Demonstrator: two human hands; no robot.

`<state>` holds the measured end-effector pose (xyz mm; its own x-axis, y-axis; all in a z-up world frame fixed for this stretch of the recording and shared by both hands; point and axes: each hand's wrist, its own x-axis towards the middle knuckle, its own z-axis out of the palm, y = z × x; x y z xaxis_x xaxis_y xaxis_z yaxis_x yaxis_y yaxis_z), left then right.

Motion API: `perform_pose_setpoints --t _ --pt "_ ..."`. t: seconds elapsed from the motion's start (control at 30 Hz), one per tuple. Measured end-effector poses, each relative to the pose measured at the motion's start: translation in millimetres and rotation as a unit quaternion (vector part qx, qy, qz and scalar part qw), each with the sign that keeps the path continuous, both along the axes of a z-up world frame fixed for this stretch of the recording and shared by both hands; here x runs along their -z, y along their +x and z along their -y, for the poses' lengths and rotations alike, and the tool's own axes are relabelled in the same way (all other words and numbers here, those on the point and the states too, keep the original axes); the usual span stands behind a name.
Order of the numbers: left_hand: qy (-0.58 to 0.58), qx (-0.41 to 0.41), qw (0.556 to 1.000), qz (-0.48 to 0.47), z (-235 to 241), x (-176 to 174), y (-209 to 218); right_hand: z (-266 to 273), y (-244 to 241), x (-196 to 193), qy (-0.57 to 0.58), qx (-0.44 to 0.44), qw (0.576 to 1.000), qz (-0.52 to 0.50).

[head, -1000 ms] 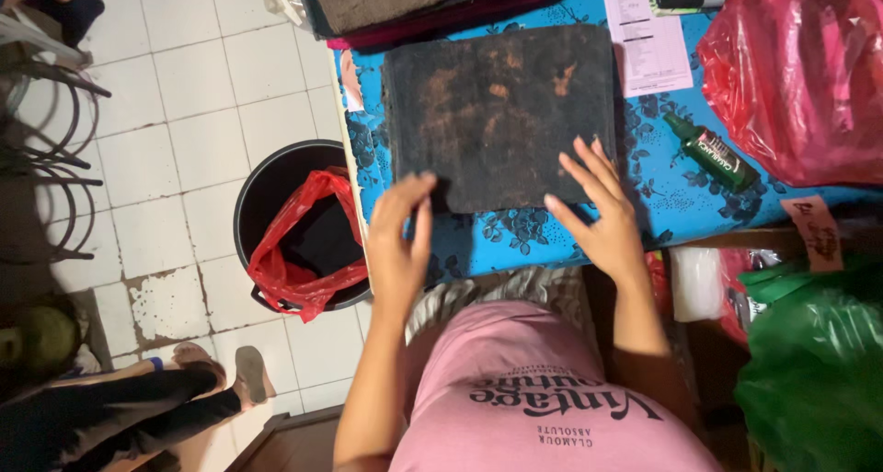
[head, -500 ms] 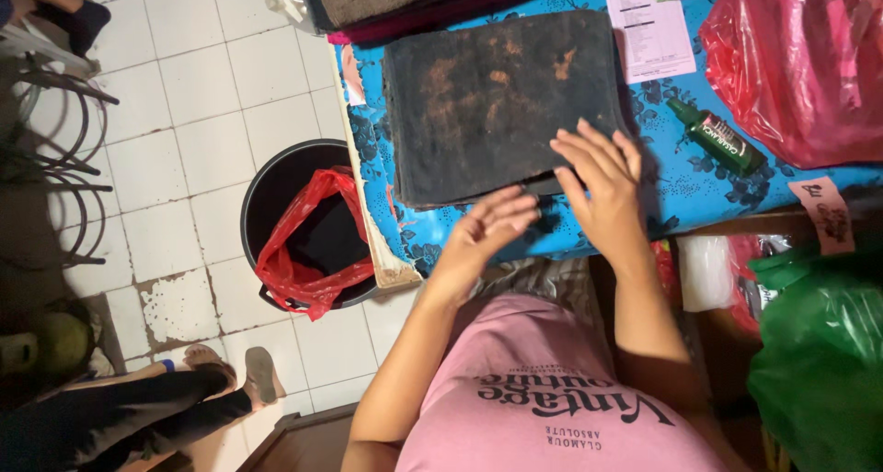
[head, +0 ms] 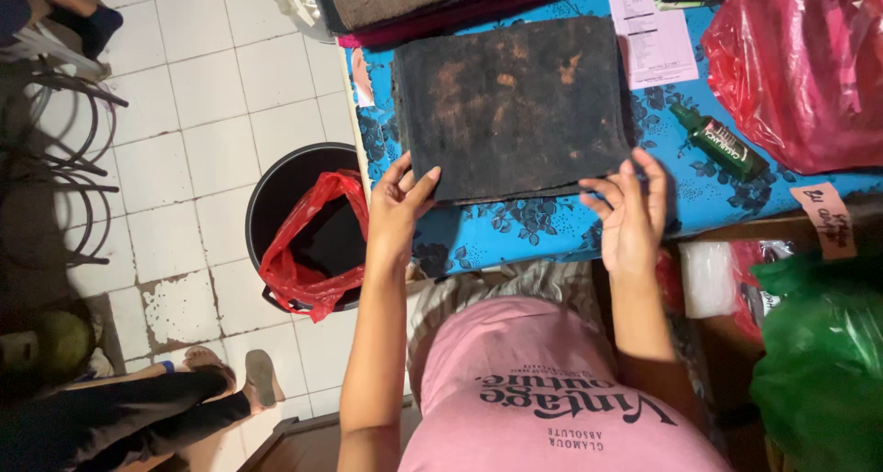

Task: The person folds several small cloths on a table, using a small green tool to smooth them. The folded cloths are then placed into a red plastic bag inside a black bucket.

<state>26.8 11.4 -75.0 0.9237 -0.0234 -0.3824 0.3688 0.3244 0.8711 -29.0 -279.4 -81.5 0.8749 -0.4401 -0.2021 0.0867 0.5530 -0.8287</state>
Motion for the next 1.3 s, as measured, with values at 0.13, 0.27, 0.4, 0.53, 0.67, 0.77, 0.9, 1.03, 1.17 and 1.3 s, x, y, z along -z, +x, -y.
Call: perform_pose_setpoints --t 0.13,0.27,0.4,0.53,0.67,0.77,0.9,1.03,1.17,1.3 --pt "0.002 0.007 1.000 0.027 -2.6 9.7 17.0 19.1 18.7 17.8 -0.100 0.007 0.995 -0.003" --pt "0.040 -0.005 0.993 0.111 -3.0 23.2 16.3 27.1 15.3 29.4 -0.237 0.008 0.971 0.031" --pt "0.075 -0.014 0.978 0.197 2.2 24.6 6.4 19.0 11.8 38.3 -0.276 0.002 0.961 -0.003" --pt "0.254 -0.059 0.942 0.210 4.9 5.6 -11.4 9.5 6.6 22.3 -0.353 0.020 0.935 -0.018" --pt "0.426 -0.118 0.858 0.261 12.8 -22.9 -27.6 -9.6 -8.9 -14.1 -0.682 0.080 0.727 0.015" --pt "0.502 -0.110 0.812 0.277 17.3 -37.4 -48.3 -25.8 -9.0 -31.9 -0.737 -0.034 0.661 0.133" --pt "0.325 0.051 0.931 0.158 30.2 -42.6 -66.3 -46.2 3.4 -35.9 -0.786 -0.134 0.569 0.201" --pt "0.261 0.173 0.936 0.162 40.6 -36.1 -78.0 -51.9 16.2 -33.2 -0.753 -0.151 0.608 0.202" --pt "0.222 0.188 0.948 0.129 40.0 -26.6 -79.5 -49.7 21.4 -33.7 -0.740 -0.159 0.623 0.199" --pt "0.025 0.173 0.981 0.084 34.0 -16.4 -68.9 -52.4 28.7 -34.2 -0.699 -0.147 0.678 0.171"
